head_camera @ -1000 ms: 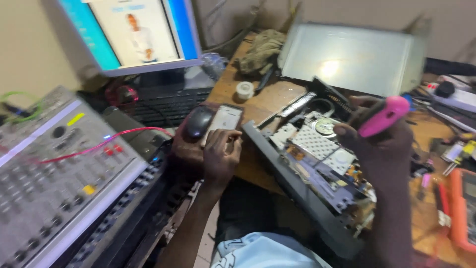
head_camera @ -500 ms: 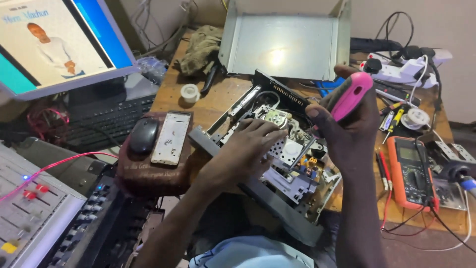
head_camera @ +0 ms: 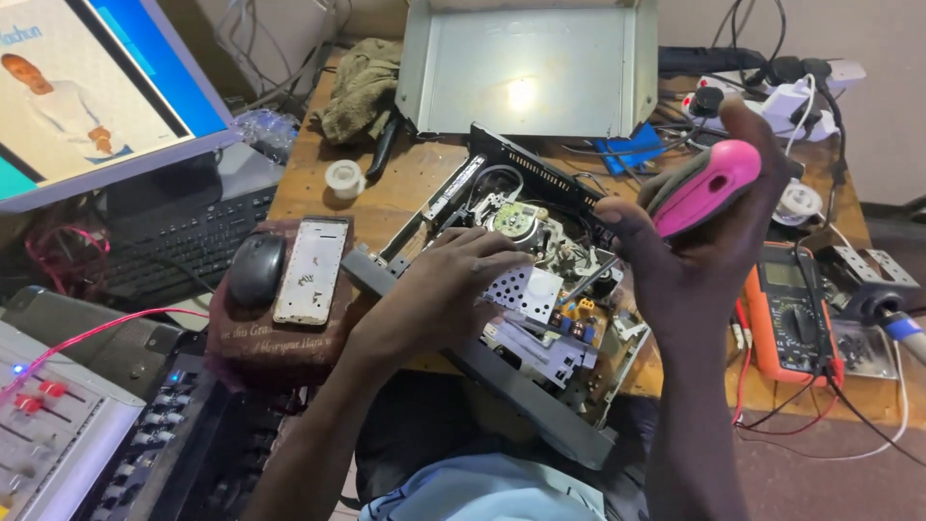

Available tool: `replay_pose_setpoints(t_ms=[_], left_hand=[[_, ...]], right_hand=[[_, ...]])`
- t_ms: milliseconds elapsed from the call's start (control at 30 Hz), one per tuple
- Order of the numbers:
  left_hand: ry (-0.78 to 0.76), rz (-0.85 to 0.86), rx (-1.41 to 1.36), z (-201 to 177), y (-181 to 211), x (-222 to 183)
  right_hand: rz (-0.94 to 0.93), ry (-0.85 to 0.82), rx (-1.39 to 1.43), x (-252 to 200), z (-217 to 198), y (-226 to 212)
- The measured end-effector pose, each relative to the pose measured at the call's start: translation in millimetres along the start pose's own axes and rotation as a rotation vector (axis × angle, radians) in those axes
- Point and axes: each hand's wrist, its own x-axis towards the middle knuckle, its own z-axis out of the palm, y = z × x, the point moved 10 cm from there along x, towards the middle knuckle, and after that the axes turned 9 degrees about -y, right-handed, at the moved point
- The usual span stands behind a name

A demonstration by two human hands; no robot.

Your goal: Removing internal metal brackets and attached circuit boards from an electronic device using a screwdriver.

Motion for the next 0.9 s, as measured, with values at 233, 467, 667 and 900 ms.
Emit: replay_pose_setpoints(t_ms=[233,467,667,900], left_hand=[[-0.040,-0.005,-0.013,4.3,3.7,-1.7],[0.138,0.097,-0.195,-6.1,28.0,5.3],[0.227,0.173,-0.281,-6.1,34.8,22.3],[0.242,0.234,-0.424,-3.2,41.9,34.5]], right_hand=[[-0.075,-0.009,-0.109,-6.3,12.9,-5.7],[-0.050,-0.011,-0.169,-5.2,15.4,1.8],[-0.024,-0.033,-0.032,-6.7,17.3,8.3],[-0.079,-0.034,-0.069,-8.0,17.9,12.0]])
